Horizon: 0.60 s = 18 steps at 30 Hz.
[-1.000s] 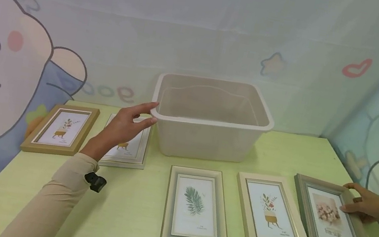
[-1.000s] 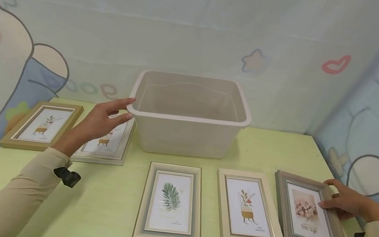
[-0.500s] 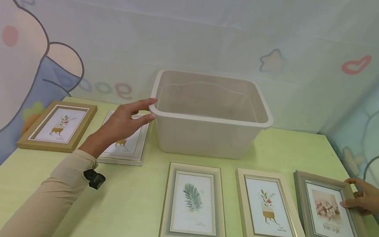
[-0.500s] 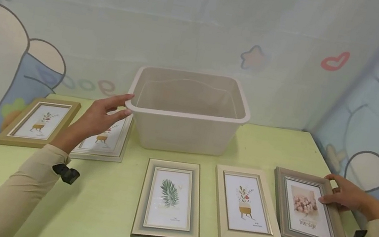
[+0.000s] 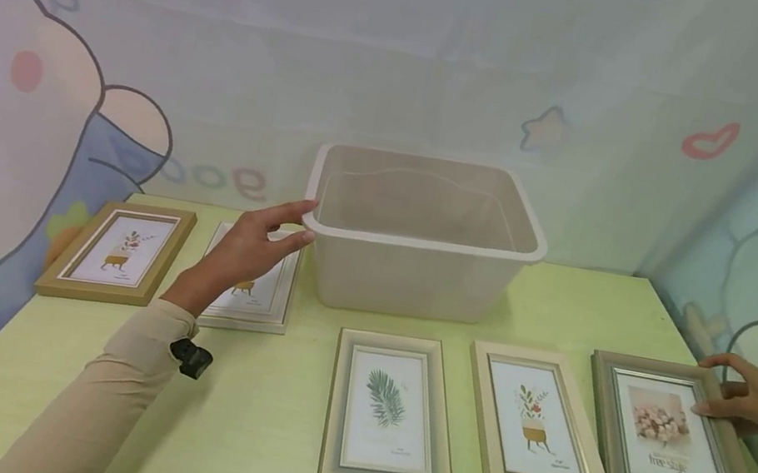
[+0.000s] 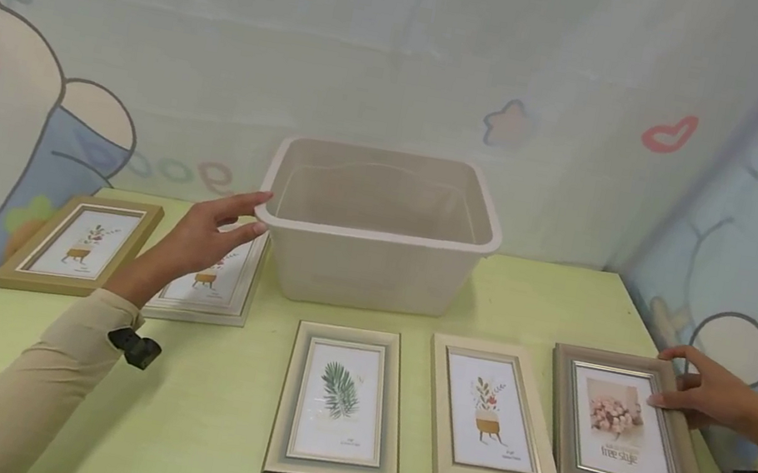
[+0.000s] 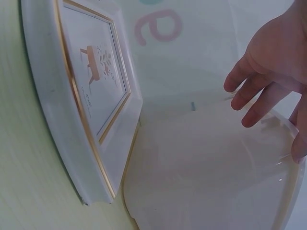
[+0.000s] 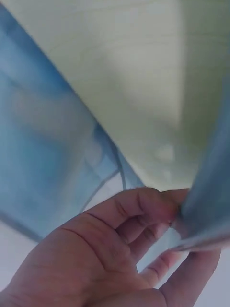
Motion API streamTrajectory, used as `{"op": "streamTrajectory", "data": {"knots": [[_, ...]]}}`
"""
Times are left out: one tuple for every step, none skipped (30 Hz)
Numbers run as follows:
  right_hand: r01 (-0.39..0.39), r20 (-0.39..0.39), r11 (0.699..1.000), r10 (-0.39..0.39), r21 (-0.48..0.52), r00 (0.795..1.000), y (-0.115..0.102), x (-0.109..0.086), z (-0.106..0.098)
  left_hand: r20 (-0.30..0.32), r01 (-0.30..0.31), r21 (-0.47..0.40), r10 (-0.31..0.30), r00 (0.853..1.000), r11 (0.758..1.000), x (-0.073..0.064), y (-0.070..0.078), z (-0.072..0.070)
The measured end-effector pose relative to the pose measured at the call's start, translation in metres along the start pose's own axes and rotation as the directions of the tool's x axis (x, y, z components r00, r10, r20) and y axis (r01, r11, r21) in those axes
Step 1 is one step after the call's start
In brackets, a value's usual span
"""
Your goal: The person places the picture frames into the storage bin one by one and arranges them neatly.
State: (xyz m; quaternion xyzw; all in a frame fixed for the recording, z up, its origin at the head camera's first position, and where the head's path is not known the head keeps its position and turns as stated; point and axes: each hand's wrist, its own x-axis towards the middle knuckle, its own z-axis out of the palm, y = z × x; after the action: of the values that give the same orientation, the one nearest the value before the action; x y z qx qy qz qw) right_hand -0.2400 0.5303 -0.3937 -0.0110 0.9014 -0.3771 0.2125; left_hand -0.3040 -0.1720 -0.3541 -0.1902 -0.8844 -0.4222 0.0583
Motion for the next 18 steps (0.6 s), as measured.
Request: {"op": "streamTrajectory", "data": {"knots": [[-0.005, -0.016, 1.0, 0.005, -0.003, 1.0, -0.002, -0.001, -0.002, 0.002, 0.003, -0.002, -0.003, 1.0, 1.0, 0.0, 0.0, 0.0], [-0.005, -0.031, 1.0, 0.005, -0.013, 1.0, -0.004, -0.002, -0.004, 0.004, 0.007, -0.001, -0.007, 1.0, 1.0, 0.0, 0.0, 0.0], [0.0, -0.041, 1.0, -0.001, -0.022, 0.999, -0.006, -0.003, -0.005, 0.006, 0.013, 0.0, -0.013, 1.0, 1.0, 0.0, 0.0, 0.0], [0.003, -0.052, 1.0, -0.004, -0.028, 0.999, -0.008, -0.004, -0.006, 0.01, 0.019, 0.001, -0.019, 1.0, 1.0, 0.0, 0.0, 0.0], [0.002, -0.07, 0.999, -0.004, -0.036, 0.998, -0.011, -0.006, -0.007, 0.012, 0.023, 0.002, -0.023, 1.0, 1.0, 0.0, 0.0, 0.001], [-0.001, -0.089, 0.999, -0.003, -0.048, 0.996, -0.014, -0.007, -0.009, 0.015, 0.026, 0.005, -0.026, 1.0, 1.0, 0.0, 0.0, 0.001], [-0.005, -0.113, 0.998, -0.001, -0.058, 0.994, -0.018, -0.008, -0.01, 0.017, 0.031, 0.007, -0.031, 0.999, 1.0, 0.0, 0.0, 0.001], [-0.002, -0.13, 0.998, -0.007, -0.068, 0.991, -0.021, -0.01, -0.011, 0.018, 0.032, 0.007, -0.032, 0.999, 0.999, -0.001, 0.0, 0.001], [-0.002, -0.143, 0.997, -0.008, -0.071, 0.99, -0.024, -0.011, -0.012, 0.019, 0.034, 0.008, -0.034, 0.999, 0.999, -0.001, 0.001, 0.002], [-0.002, -0.153, 0.997, -0.009, -0.074, 0.988, -0.028, -0.012, -0.013, 0.019, 0.034, 0.008, -0.034, 0.999, 0.999, -0.001, 0.001, 0.002], [-0.007, -0.16, 0.997, -0.005, -0.074, 0.987, -0.031, -0.013, -0.015, 0.018, 0.032, 0.007, -0.032, 0.999, 0.999, -0.001, 0.001, 0.002], [-0.011, -0.164, 0.997, -0.001, -0.073, 0.986, -0.035, -0.013, -0.016, 0.016, 0.03, 0.006, -0.03, 0.999, 1.0, -0.001, 0.001, 0.001], [-0.01, -0.161, 0.997, -0.002, -0.071, 0.987, -0.038, -0.014, -0.018, 0.015, 0.028, 0.005, -0.028, 0.999, 1.0, -0.001, 0.002, 0.001], [-0.006, -0.153, 0.998, -0.005, -0.068, 0.988, -0.041, -0.014, -0.019, 0.013, 0.025, 0.005, -0.025, 1.0, 1.0, -0.001, 0.002, 0.001], [-0.008, -0.148, 0.998, -0.002, -0.064, 0.989, -0.044, -0.014, -0.021, 0.011, 0.023, 0.007, -0.023, 1.0, 1.0, -0.001, 0.002, 0.001], [-0.011, -0.144, 0.998, 0.003, -0.056, 0.99, -0.047, -0.015, -0.023, 0.01, 0.022, 0.007, -0.022, 1.0, 1.0, -0.001, 0.002, 0.001], [-0.016, -0.141, 0.999, 0.009, -0.047, 0.99, -0.05, -0.015, -0.025, 0.009, 0.022, 0.006, -0.022, 1.0, 1.0, -0.001, 0.003, 0.0], [-0.021, -0.138, 0.999, 0.016, -0.037, 0.99, -0.053, -0.015, -0.027, 0.009, 0.022, 0.005, -0.023, 1.0, 1.0, -0.001, 0.002, 0.0]]}}
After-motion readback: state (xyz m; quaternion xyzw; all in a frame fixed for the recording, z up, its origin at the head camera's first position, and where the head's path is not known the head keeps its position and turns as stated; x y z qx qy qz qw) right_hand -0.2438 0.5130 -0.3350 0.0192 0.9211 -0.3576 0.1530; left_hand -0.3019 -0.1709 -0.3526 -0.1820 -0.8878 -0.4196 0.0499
